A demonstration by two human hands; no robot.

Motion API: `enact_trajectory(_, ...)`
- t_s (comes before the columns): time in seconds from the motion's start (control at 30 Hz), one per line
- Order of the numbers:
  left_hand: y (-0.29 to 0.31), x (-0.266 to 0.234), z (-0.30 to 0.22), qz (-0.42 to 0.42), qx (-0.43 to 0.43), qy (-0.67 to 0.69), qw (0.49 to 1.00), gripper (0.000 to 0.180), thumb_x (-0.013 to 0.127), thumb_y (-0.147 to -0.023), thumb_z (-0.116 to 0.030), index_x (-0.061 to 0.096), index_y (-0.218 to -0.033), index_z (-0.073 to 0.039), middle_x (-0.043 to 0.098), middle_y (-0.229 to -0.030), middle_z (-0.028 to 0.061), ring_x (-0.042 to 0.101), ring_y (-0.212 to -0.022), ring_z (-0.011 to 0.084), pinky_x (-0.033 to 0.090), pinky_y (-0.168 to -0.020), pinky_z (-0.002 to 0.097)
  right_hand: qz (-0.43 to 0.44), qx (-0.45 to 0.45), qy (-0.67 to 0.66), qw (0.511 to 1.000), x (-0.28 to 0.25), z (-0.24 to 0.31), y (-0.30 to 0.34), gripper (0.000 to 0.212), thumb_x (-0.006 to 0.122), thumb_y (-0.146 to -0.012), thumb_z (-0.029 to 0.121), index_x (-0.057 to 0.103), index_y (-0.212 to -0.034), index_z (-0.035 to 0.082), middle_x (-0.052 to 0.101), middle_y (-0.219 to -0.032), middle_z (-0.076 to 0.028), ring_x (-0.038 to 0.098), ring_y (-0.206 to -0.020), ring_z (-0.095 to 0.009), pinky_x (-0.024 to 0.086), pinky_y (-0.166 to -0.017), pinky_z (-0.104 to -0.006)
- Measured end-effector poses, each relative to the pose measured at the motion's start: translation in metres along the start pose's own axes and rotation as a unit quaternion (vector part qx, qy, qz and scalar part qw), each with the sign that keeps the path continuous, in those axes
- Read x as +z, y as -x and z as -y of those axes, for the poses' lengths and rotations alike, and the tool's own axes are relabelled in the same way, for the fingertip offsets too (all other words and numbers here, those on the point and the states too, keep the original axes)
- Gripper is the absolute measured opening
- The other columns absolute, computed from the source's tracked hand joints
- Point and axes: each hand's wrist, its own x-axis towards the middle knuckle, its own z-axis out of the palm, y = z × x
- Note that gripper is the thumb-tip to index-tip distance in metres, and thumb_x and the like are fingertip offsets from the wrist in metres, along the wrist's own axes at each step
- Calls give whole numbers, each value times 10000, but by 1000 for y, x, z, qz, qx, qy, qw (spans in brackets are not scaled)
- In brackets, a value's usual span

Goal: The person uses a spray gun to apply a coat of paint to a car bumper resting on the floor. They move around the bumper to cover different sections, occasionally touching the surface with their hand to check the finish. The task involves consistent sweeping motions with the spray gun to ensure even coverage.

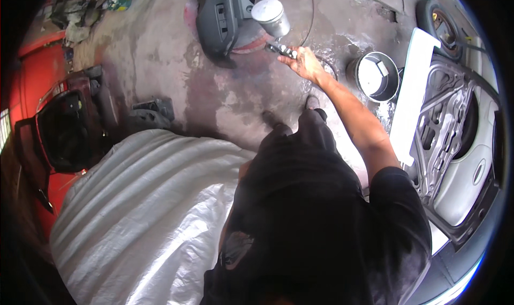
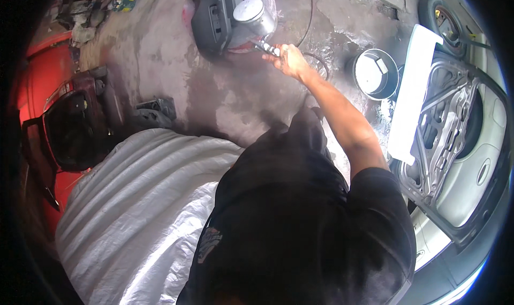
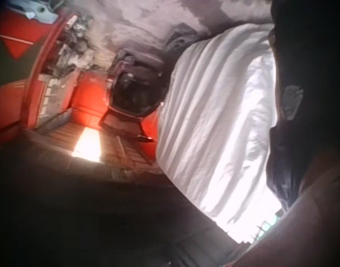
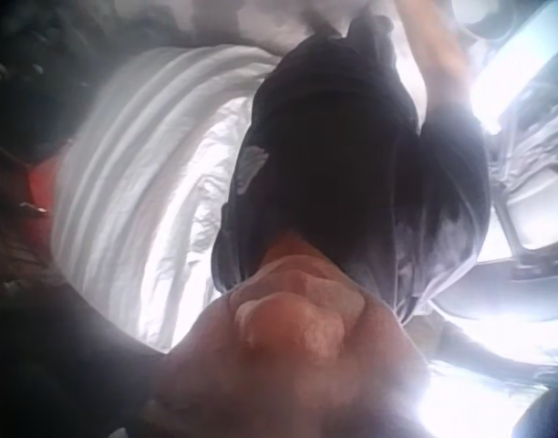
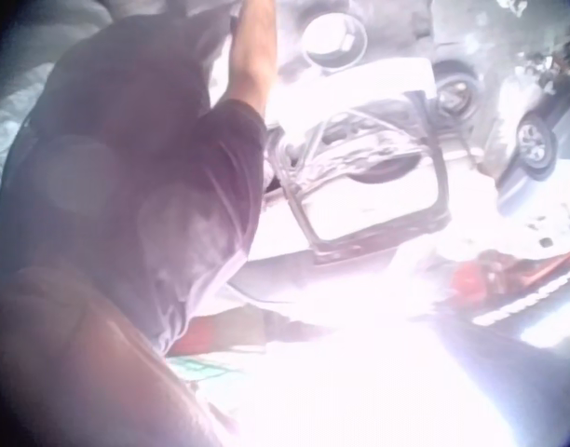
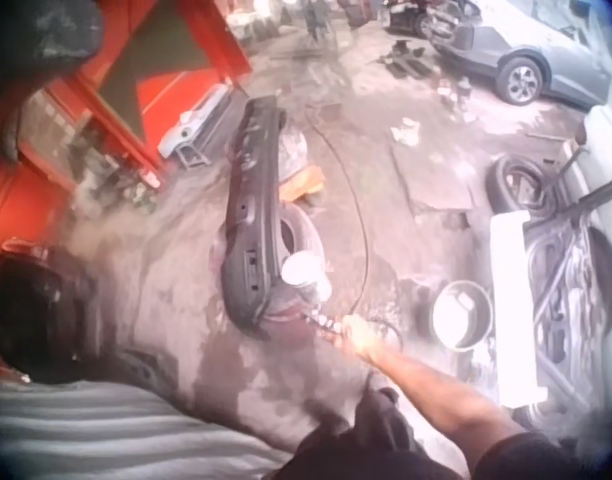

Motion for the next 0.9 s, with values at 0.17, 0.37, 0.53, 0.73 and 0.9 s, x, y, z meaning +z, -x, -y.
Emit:
enact_trajectory(0.17,0,-5,-5,0,2,-9,1000,429,641,-973,-300,693,-1265,11,722,-1212,241,681,-1167,378,514,-1010,450,13,-36,23,999,-1,-9,-15,541,714,-940,522,735,-1050,-7,682,-809,-317,676,-850,-515,537,-778,-548)
enact_trajectory(0.37,2,-2,-7,3,0,-11,1000,431,643,-973,-298,690,-1269,12,720,-1215,243,678,-1171,381,513,-1014,452,-90,-4,83,993,-21,8,-53,454,681,-977,466,741,-1106,36,725,-880,-278,704,-904,-484,560,-810,-534)
enact_trajectory(0.53,8,1,-6,-2,-5,-7,1000,433,645,-972,-298,689,-1271,13,719,-1217,244,676,-1174,383,512,-1017,454,-137,21,33,990,-22,24,-46,460,686,-976,445,709,-1216,53,741,-951,-265,716,-945,-460,565,-851,-518)
enact_trajectory(0.73,13,4,-5,-1,-7,-6,1000,435,647,-972,-296,687,-1275,14,717,-1220,246,674,-1178,387,510,-1021,457,-35,-8,38,999,9,8,3,435,709,-968,423,713,-1151,29,716,-841,-266,710,-883,-474,551,-785,-521)
enact_trajectory(0.9,10,1,-5,3,1,-11,1000,437,649,-971,-295,685,-1278,15,716,-1223,248,672,-1181,389,509,-1024,459,46,-49,45,997,36,-22,37,591,707,-949,509,700,-1254,3,723,-879,-286,710,-890,-472,562,-826,-528)
